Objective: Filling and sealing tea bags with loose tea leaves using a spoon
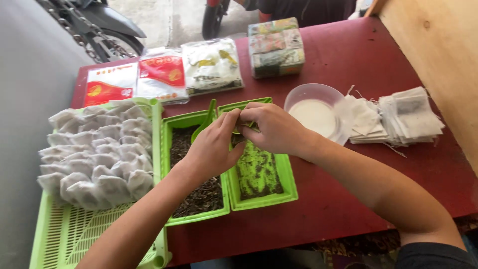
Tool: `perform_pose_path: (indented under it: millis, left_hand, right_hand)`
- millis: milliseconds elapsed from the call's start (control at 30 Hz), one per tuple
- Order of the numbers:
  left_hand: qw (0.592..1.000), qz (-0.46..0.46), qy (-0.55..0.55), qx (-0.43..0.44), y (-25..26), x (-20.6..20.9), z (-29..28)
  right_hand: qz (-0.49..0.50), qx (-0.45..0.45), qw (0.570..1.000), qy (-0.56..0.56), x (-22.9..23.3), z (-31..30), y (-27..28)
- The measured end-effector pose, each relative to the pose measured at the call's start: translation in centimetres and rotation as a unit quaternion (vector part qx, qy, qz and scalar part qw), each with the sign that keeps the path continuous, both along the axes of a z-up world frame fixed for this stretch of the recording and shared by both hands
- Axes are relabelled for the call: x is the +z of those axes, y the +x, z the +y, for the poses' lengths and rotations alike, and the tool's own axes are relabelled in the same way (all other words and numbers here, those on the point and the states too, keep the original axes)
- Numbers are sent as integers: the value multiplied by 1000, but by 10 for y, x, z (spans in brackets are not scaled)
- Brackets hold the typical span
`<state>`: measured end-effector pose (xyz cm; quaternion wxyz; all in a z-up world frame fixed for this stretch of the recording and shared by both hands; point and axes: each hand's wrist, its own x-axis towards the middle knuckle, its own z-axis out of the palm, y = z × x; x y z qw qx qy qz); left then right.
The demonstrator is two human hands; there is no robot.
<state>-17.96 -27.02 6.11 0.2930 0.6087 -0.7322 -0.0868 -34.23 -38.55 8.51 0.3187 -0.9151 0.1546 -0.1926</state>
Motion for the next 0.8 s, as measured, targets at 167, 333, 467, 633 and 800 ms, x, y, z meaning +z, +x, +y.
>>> perform_pose_path:
  millis: [167,333,467,633,800]
  left_hand:
    - [997,47,28,-60,-31,3,-21]
    - [990,55,15,-129,-75,-7,-64]
    - [985,73,-63,-144,-126,-12,-107]
    - [978,103,-89,-155,-175,-10,-147]
    - [989,-41,-29,-137,-205,-17,-185]
  right_hand:
    - [-31,-29,999,-9,7,-7,-46]
    - [-19,-25,999,6,37,-23,-99]
    - [-34,-50,998,33,58,-35,-144]
    - [-11,-126,991,44,56,-63,-187]
    - [71,-276,957,-54,30,-87,-212]
